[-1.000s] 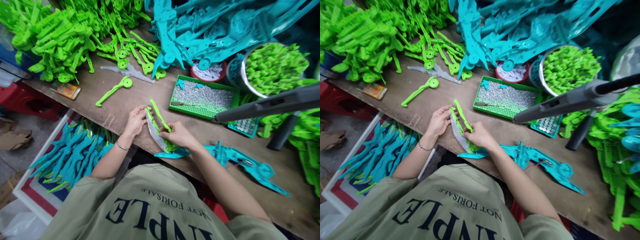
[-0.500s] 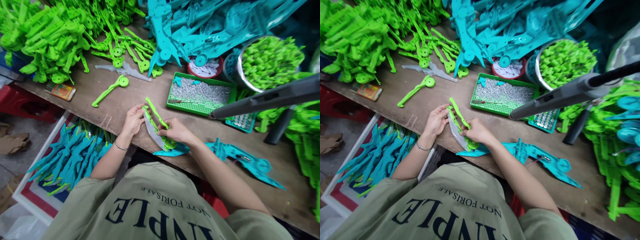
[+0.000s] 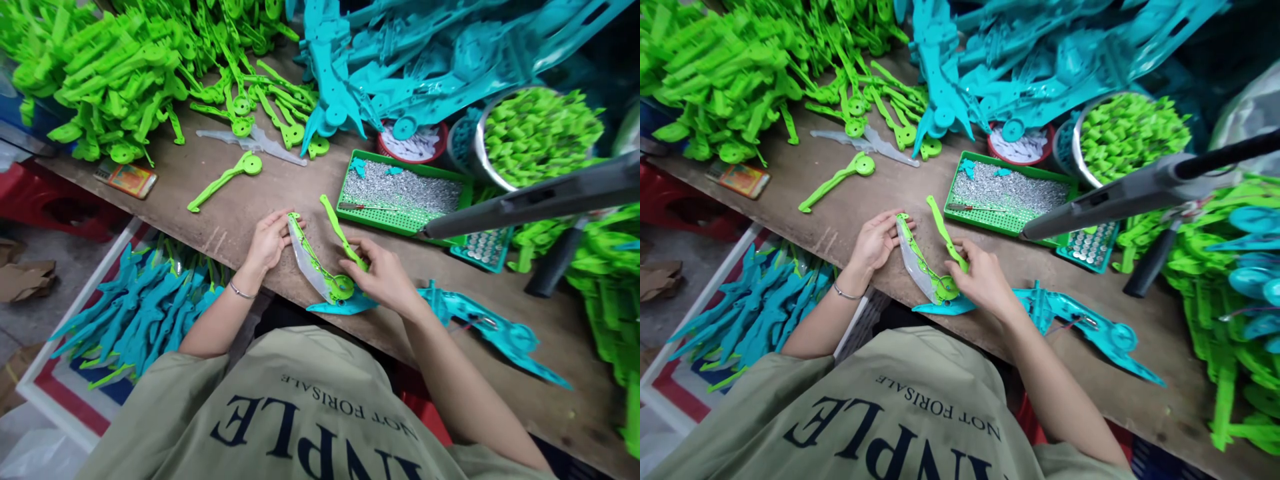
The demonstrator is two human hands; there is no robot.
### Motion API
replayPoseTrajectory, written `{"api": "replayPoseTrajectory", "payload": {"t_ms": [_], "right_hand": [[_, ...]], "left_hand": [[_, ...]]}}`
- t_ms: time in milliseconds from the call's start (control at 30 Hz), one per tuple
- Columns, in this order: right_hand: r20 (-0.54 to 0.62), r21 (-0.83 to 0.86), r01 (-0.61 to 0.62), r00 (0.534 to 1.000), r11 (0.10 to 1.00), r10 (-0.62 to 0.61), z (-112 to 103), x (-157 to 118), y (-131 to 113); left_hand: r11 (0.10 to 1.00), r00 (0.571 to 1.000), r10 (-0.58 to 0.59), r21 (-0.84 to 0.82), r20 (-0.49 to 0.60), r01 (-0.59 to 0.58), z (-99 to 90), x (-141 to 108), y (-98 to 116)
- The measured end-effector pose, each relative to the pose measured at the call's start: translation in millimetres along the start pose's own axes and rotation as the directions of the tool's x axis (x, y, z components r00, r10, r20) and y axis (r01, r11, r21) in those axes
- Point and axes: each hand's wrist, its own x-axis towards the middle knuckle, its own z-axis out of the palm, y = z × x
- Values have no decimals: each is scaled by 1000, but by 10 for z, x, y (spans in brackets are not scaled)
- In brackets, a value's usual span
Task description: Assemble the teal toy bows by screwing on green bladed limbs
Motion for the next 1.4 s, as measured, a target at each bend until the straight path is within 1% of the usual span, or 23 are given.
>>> {"api": "replayPoseTrajectory", "payload": {"t_ms": [167,200,267,333,433,533,633,700,867,967,1100,1167,1267,1333,1400], "right_hand": [[111,62,-8,994,998,2,53,-14,41],[122,62,-3,992,998,-5,58,-11,24],[110,37,22,994,999,-26,59,-9,-42],[78,-27,76,994,997,-74,68,-27,-138],[59,-181,156,987,971,-148,146,-98,-284],[30,-335,187,982,924,-188,294,-188,-370],[27,-437,201,977,877,-210,417,-236,-397],[48,-477,189,981,858,-189,451,-236,-413],[111,-526,101,993,845,-49,435,-190,-494],[136,-536,79,991,841,-7,432,-172,-529],[150,-536,67,989,841,17,445,-184,-546],[147,-540,79,989,838,1,438,-194,-541],[128,-520,123,990,845,-65,387,-165,-496],[131,-422,130,988,897,-81,334,-86,-437],[172,-220,103,983,970,-65,287,42,-366]], "left_hand": [[1000,1000,-7,-22,-19,7,35,-20,14],[1000,1000,-10,-27,-24,10,42,-24,16],[999,999,-21,-40,-34,20,54,-32,21],[998,999,-33,-53,-38,31,60,-41,25],[997,998,-42,-61,-46,39,58,-48,20],[998,998,-38,-61,-59,34,49,-42,5],[997,998,-39,-69,-52,36,40,-36,-7],[996,998,-41,-77,-45,38,36,-38,-8],[995,998,-38,-97,-43,34,27,-51,6],[995,998,-36,-99,-47,31,30,-50,7],[997,999,-31,-72,-44,28,44,-43,-6],[997,999,-30,-66,-46,27,52,-39,-10],[998,999,-29,-60,-44,27,57,-34,-7],[998,999,-28,-57,-42,26,56,-31,0],[998,999,-25,-53,-43,23,55,-29,10]]}}
